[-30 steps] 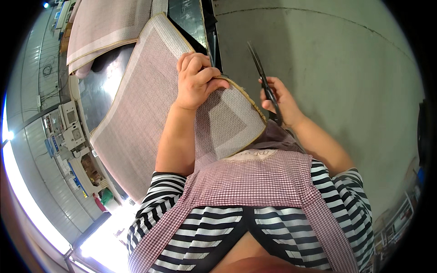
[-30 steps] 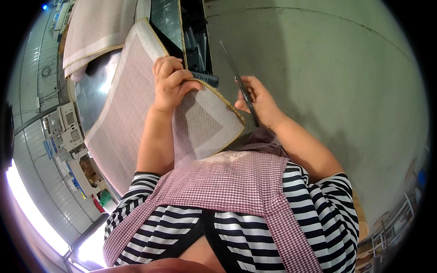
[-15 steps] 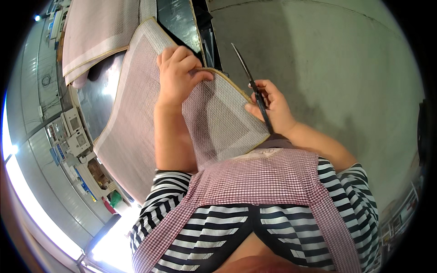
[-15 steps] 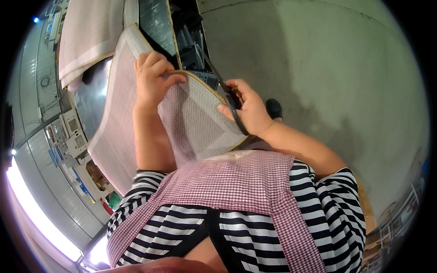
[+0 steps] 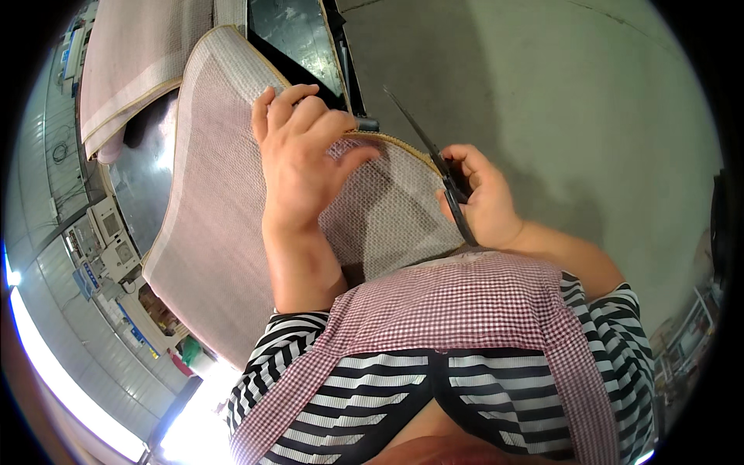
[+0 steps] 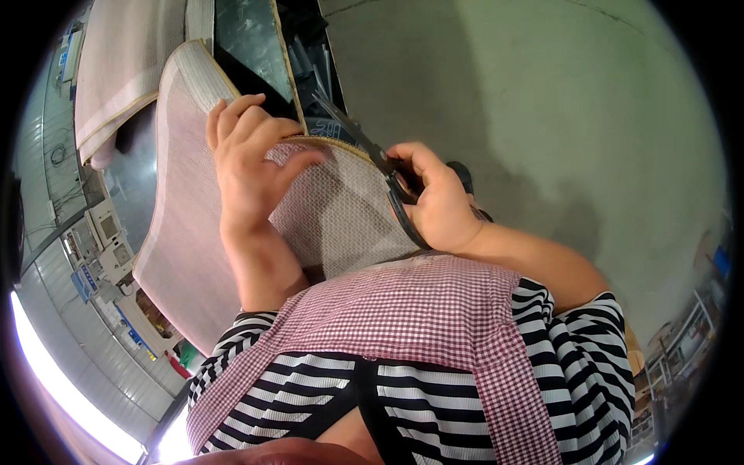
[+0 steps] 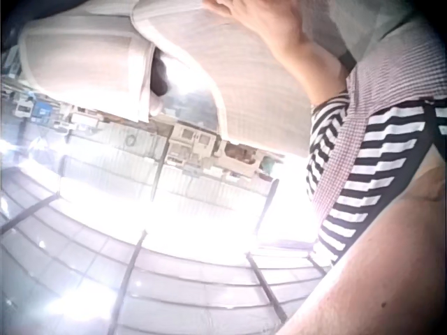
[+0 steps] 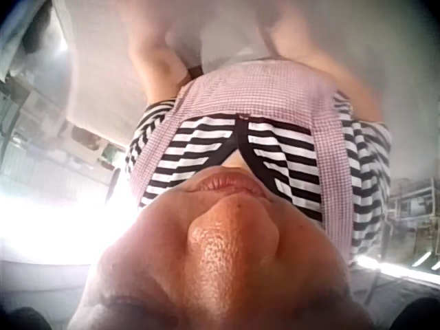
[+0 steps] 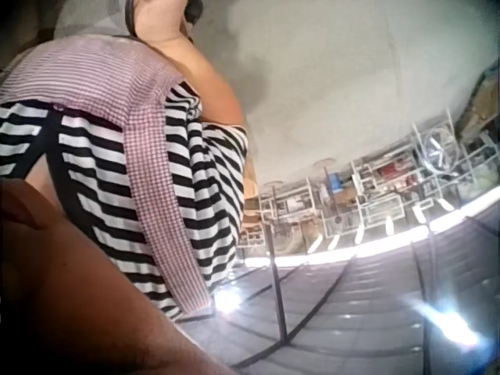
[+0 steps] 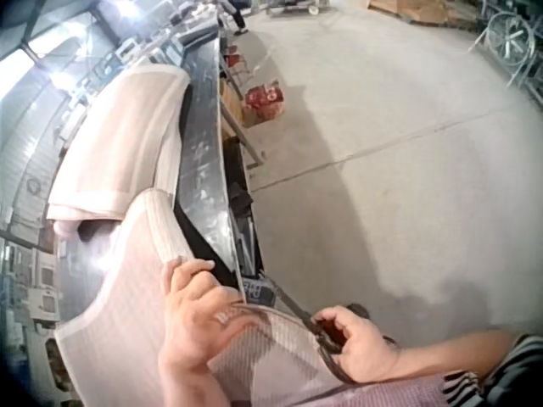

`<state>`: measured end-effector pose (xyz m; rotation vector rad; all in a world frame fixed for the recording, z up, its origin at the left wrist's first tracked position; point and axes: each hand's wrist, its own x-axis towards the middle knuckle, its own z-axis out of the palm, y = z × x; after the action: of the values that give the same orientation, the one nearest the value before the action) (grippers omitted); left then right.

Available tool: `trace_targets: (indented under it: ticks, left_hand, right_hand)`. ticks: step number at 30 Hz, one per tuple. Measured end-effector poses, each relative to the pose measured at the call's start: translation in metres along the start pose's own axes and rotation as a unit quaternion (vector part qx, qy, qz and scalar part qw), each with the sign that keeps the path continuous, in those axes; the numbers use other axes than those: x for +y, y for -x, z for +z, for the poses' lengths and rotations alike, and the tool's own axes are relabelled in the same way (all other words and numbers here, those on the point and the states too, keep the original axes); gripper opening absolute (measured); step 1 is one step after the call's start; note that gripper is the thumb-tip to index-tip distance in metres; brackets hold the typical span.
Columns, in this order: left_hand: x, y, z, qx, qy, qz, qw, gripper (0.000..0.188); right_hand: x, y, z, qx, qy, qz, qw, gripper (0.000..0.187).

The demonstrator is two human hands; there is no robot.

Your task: The person trims excess material and threads from the edges of cushion covers using a pair of large shears, handling the covers one at a time on a work table.

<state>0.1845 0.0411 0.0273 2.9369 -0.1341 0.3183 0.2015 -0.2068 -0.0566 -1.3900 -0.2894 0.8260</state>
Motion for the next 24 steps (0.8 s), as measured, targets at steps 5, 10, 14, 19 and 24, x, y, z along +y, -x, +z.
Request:
trace_targets:
  ticks: [5,10,14,19,24]
  left_hand:
    - [-0.014,0.002,0.005,0.012,0.085,0.003,0.996,0.030]
    - [-0.045,0.008,0.019,0.048,0.280,0.034,0.958,0.024]
    - [-0.057,0.009,0.026,0.063,0.357,0.030,0.931,0.025]
    - [-0.059,0.012,0.022,0.059,0.363,0.025,0.929,0.028]
    - [-0.054,0.009,0.018,0.045,0.351,0.014,0.935,0.026]
  right_hand:
    - [-0.002,0.005,0.004,0.031,-0.026,0.018,0.999,0.051]
    - [-0.029,0.004,0.006,-0.001,-0.049,0.035,0.998,0.054]
    - [-0.036,0.003,0.005,-0.047,-0.089,0.037,0.994,0.053]
    - [-0.042,-0.029,0.016,0.071,-0.112,0.021,0.991,0.052]
    - [-0.059,-0.089,0.025,0.082,-0.185,-0.058,0.978,0.052]
